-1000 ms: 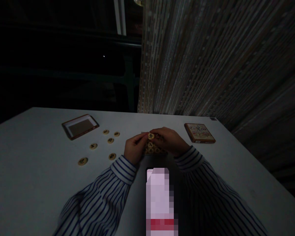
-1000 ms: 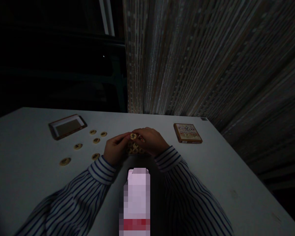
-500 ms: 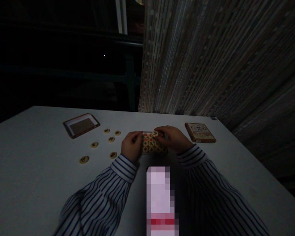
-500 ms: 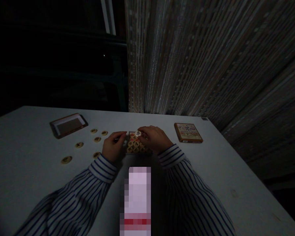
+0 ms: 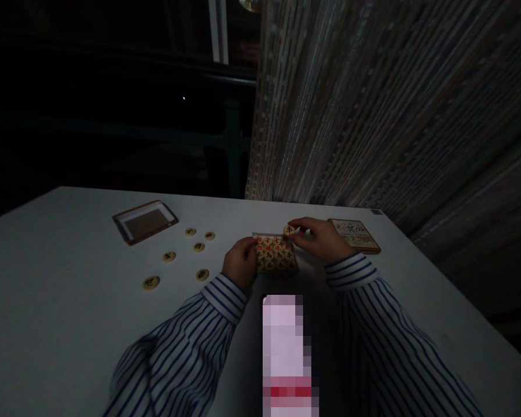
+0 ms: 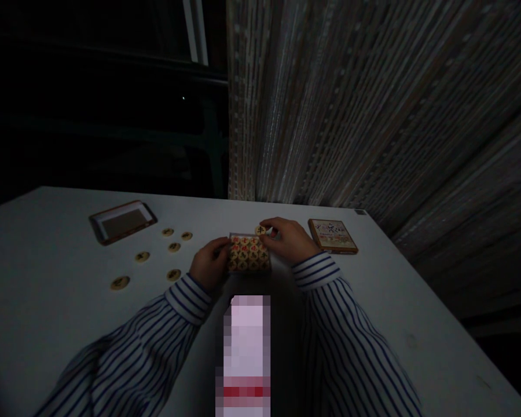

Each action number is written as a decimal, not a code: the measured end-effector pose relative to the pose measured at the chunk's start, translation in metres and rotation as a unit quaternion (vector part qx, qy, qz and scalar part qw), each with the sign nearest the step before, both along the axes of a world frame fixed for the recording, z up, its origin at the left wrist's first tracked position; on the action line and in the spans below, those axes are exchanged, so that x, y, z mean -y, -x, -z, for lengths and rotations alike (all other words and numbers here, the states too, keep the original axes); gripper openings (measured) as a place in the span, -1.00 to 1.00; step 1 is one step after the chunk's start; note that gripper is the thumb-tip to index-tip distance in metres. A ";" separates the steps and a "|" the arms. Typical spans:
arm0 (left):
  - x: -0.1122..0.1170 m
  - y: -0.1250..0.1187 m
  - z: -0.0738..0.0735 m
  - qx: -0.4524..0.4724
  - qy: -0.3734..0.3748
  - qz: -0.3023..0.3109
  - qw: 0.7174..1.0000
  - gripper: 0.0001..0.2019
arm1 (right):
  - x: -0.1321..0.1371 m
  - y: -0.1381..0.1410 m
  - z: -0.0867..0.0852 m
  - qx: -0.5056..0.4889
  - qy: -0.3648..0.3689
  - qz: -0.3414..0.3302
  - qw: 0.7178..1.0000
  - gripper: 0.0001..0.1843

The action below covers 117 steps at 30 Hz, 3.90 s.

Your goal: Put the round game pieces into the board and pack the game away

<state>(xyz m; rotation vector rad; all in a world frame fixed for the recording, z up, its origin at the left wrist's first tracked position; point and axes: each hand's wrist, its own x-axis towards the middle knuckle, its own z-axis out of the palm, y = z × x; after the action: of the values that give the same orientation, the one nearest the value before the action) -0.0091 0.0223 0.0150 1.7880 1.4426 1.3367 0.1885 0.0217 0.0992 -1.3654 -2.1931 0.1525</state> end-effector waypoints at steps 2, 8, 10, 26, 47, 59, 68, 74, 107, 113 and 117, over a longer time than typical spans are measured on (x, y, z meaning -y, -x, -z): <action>0.001 -0.001 -0.001 0.004 0.010 0.001 1.000 -0.79 | -0.003 -0.003 0.001 0.003 0.001 0.001 1.000 -0.66; 0.004 -0.003 -0.003 -0.020 0.053 0.002 0.998 -0.75 | -0.013 -0.007 0.006 0.036 0.027 -0.001 0.999 -0.65; 0.005 -0.003 -0.004 -0.035 0.051 0.004 0.998 -0.74 | -0.015 -0.008 0.008 0.053 0.040 0.000 0.998 -0.66; 0.006 -0.002 -0.006 -0.082 0.040 0.001 0.996 -0.76 | -0.028 -0.013 0.026 0.141 0.137 -0.004 0.981 -0.71; 0.004 -0.002 -0.001 -0.087 0.017 0.003 0.996 -0.77 | -0.036 -0.020 0.046 0.071 0.122 -0.058 0.988 -0.71; 0.003 -0.002 0.000 -0.074 0.012 0.013 0.997 -0.77 | -0.035 -0.020 0.041 0.090 0.125 -0.080 0.985 -0.69; 0.004 -0.002 0.001 -0.071 0.010 0.011 0.997 -0.78 | -0.032 -0.017 0.036 0.107 0.132 -0.071 0.983 -0.70; 0.004 -0.002 0.000 -0.074 0.008 0.015 0.997 -0.79 | -0.030 -0.015 0.032 0.117 0.132 -0.069 0.982 -0.71; 0.003 -0.002 0.002 -0.074 0.005 0.015 0.997 -0.79 | -0.033 -0.015 0.042 0.125 0.128 -0.033 0.983 -0.70; 0.004 -0.002 0.001 -0.078 0.004 0.019 0.997 -0.79 | -0.033 -0.016 0.044 0.118 0.113 -0.046 0.985 -0.72; 0.004 -0.002 0.001 -0.073 0.002 0.016 0.997 -0.79 | -0.034 -0.017 0.044 0.121 0.119 -0.044 0.985 -0.72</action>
<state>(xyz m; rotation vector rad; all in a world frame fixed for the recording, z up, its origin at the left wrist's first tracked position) -0.0070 0.0184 0.0142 1.9318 1.4833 1.2074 0.2051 0.0556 0.0555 -1.4803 -2.5048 0.3054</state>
